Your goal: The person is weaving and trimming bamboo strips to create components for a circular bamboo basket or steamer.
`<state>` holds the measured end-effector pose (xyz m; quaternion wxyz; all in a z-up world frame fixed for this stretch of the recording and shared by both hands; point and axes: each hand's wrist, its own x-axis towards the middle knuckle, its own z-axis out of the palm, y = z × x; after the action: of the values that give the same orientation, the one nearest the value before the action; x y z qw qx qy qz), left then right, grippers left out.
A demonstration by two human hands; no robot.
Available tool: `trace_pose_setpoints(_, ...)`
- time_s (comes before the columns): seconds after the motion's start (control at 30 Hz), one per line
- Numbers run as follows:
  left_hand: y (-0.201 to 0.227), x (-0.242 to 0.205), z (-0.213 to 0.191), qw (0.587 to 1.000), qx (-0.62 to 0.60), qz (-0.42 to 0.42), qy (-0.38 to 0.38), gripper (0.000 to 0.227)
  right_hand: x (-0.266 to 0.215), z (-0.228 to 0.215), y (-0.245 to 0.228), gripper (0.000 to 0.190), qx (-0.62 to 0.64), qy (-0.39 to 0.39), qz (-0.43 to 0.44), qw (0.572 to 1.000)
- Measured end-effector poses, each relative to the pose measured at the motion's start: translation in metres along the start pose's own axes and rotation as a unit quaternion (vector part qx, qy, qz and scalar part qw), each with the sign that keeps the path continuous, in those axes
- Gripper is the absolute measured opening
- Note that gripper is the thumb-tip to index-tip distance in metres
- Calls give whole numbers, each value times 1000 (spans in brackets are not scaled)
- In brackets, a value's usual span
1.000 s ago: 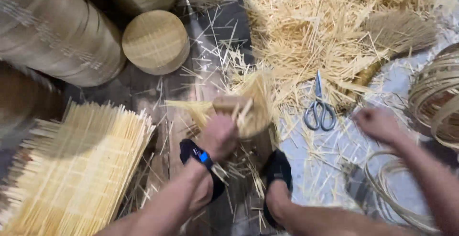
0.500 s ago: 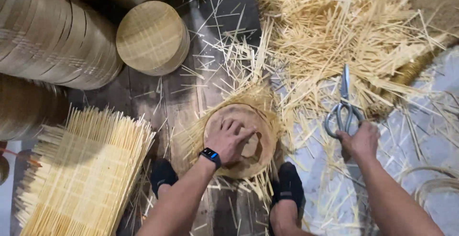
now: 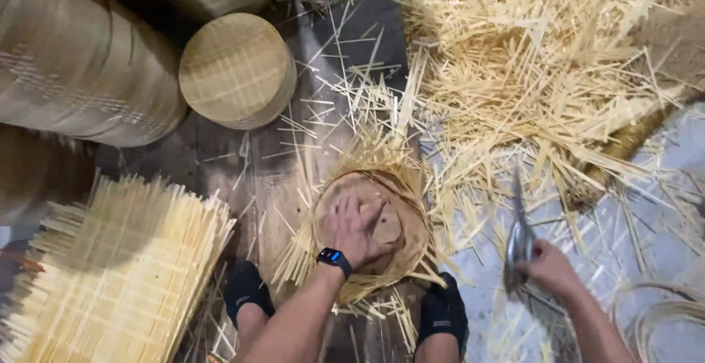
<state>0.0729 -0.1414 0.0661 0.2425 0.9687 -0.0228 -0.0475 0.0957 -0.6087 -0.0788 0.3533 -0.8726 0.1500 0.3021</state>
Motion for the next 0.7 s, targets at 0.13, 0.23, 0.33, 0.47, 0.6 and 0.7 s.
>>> trace_pose_setpoints(0.13,15,-4,32,991,22,-7,131,108,-108,15,-74,61,-175,7,82,981)
trace_pose_setpoints(0.23,39,-5,49,980,19,-150,126,109,-139,28,-82,67,-166,47,10,985)
trace_pose_setpoints(0.33,49,-2,50,974,-18,-210,78,109,-132,41,-105,71,-200,89,-105,970)
trace_pose_setpoints(0.47,46,-3,53,975,-13,-210,68,108,-118,49,-178,60,-271,84,-79,956)
trace_pose_setpoints(0.6,46,-5,42,976,-23,-213,40,110,-87,48,-156,44,-314,90,-75,942)
trace_pose_setpoints(0.7,43,-7,54,975,-7,-216,49,110,-80,45,-151,38,-323,143,-151,923)
